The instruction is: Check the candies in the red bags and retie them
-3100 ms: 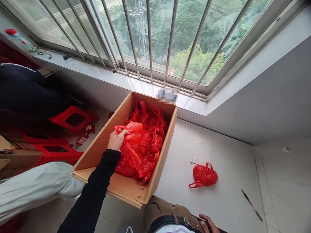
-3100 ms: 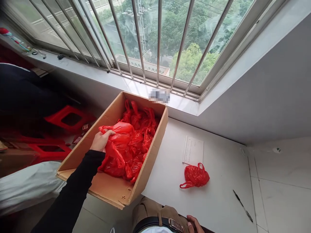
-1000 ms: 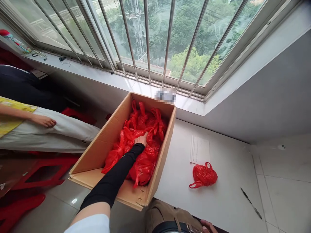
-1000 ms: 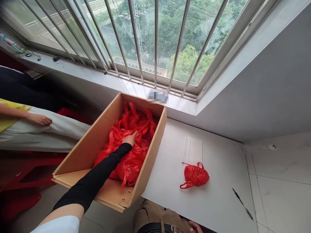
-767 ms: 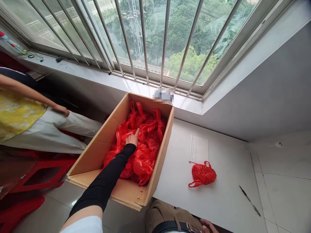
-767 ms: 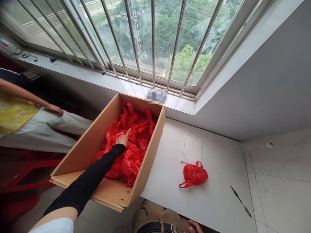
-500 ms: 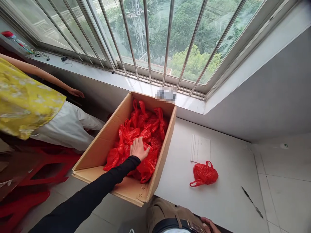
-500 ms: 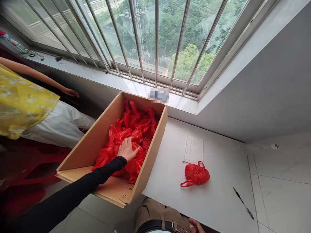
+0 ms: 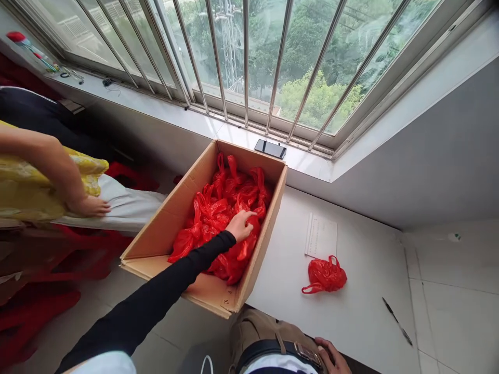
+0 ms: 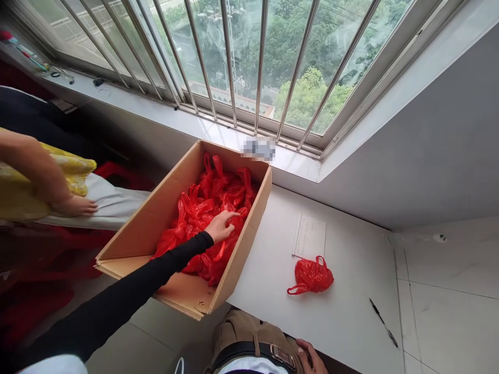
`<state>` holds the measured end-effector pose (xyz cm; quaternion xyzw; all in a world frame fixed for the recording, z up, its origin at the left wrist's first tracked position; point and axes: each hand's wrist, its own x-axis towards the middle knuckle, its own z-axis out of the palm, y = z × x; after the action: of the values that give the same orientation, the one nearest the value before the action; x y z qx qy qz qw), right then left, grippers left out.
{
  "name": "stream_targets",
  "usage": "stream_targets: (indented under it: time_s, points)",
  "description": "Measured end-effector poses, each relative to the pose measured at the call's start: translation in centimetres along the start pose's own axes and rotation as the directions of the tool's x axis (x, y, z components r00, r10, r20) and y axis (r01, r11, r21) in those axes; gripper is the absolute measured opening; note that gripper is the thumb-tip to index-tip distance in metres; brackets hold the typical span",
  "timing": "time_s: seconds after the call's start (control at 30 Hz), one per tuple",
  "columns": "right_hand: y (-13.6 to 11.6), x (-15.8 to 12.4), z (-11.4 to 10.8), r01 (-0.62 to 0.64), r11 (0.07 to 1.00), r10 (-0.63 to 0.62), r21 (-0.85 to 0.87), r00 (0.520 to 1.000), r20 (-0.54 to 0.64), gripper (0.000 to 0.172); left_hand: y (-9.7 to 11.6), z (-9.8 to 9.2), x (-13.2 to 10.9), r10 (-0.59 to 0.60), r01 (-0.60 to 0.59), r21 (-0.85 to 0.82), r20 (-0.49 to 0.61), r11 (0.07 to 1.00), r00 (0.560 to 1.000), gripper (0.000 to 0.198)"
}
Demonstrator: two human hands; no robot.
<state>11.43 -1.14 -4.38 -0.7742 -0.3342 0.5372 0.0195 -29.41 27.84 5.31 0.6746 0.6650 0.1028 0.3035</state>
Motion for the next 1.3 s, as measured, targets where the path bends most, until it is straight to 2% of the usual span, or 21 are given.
stream_targets:
  time_s: [0.1, 0.2, 0.3, 0.43, 0.53, 0.63, 0.7, 0.77, 0.87, 0.97, 1.07, 1.17, 1.3]
  points:
    - [1.0, 0.3, -0.6, 0.010, 1.000, -0.010, 0.003, 0.996, 0.092, 0.068, -1.1, -1.0, 2.1, -0.026, 0.026, -0.005, -0.058, 1.000, 0.998, 0.055]
    - [1.9, 0.5, -0.8, -0.003, 1.000, 0.002, 0.008, 0.993, 0.118, 0.076, -2.8, -0.9, 3.3, -0.154, 0.158, 0.039, -0.101, 0.987, 0.983, 0.048]
    - [2.1, 0.5, -0.6, -0.038, 0.999, 0.037, 0.006, 0.992, 0.120, 0.075, -3.8, 0.6, 3.5, -0.273, 0.277, 0.103, -0.046, 0.955, 0.961, 0.047]
    - [1.7, 0.3, -0.7, -0.036, 0.999, 0.035, 0.013, 0.995, 0.098, 0.070, -4.3, 2.0, 3.3, -0.294, 0.284, 0.161, 0.041, 0.945, 0.955, 0.041]
    - [1.6, 0.2, -0.9, -0.066, 0.998, 0.063, 0.023, 0.992, 0.105, 0.069, -5.1, 0.8, 3.3, -0.265, 0.257, 0.181, 0.025, 0.949, 0.964, 0.040]
    - [1.8, -0.1, -0.6, -0.034, 0.997, 0.028, 0.064, 0.996, 0.082, 0.069, -5.7, -1.2, 3.1, -0.252, 0.248, 0.193, -0.004, 0.949, 0.968, 0.047]
    - [1.9, -0.3, -0.4, -0.008, 0.996, 0.003, 0.085, 0.998, 0.070, 0.070, -5.5, -1.9, 2.6, -0.254, 0.252, 0.203, -0.019, 0.946, 0.967, 0.060]
    - [1.9, -0.3, -0.4, -0.015, 0.996, 0.008, 0.086, 0.997, 0.079, 0.070, -4.4, -1.8, 1.6, -0.258, 0.267, 0.214, -0.067, 0.940, 0.964, 0.069]
    - [1.7, -0.1, -0.4, -0.026, 0.997, 0.020, 0.079, 0.997, 0.078, 0.070, -1.9, 0.1, -0.3, -0.254, 0.271, 0.226, -0.102, 0.936, 0.962, 0.065]
    - [1.4, 0.2, -0.4, -0.022, 0.998, 0.016, 0.062, 0.996, 0.084, 0.071, -0.1, 3.0, -1.5, -0.274, 0.260, 0.225, 0.036, 0.939, 0.961, 0.061]
    - [1.3, 0.5, -0.2, -0.014, 0.999, 0.012, 0.029, 0.997, 0.082, 0.070, 0.5, 4.8, -1.2, -0.292, 0.266, 0.193, 0.122, 0.945, 0.949, 0.046]
    - [1.6, 0.5, -0.1, -0.018, 0.999, 0.016, 0.028, 0.996, 0.084, 0.072, 1.1, 4.5, -0.3, -0.231, 0.219, 0.123, 0.097, 0.968, 0.968, 0.034]
    - [2.4, 0.6, -0.3, -0.042, 0.998, 0.038, 0.043, 0.994, 0.107, 0.075, 1.5, 2.6, 0.1, -0.115, 0.113, 0.052, 0.040, 0.992, 0.992, 0.038]
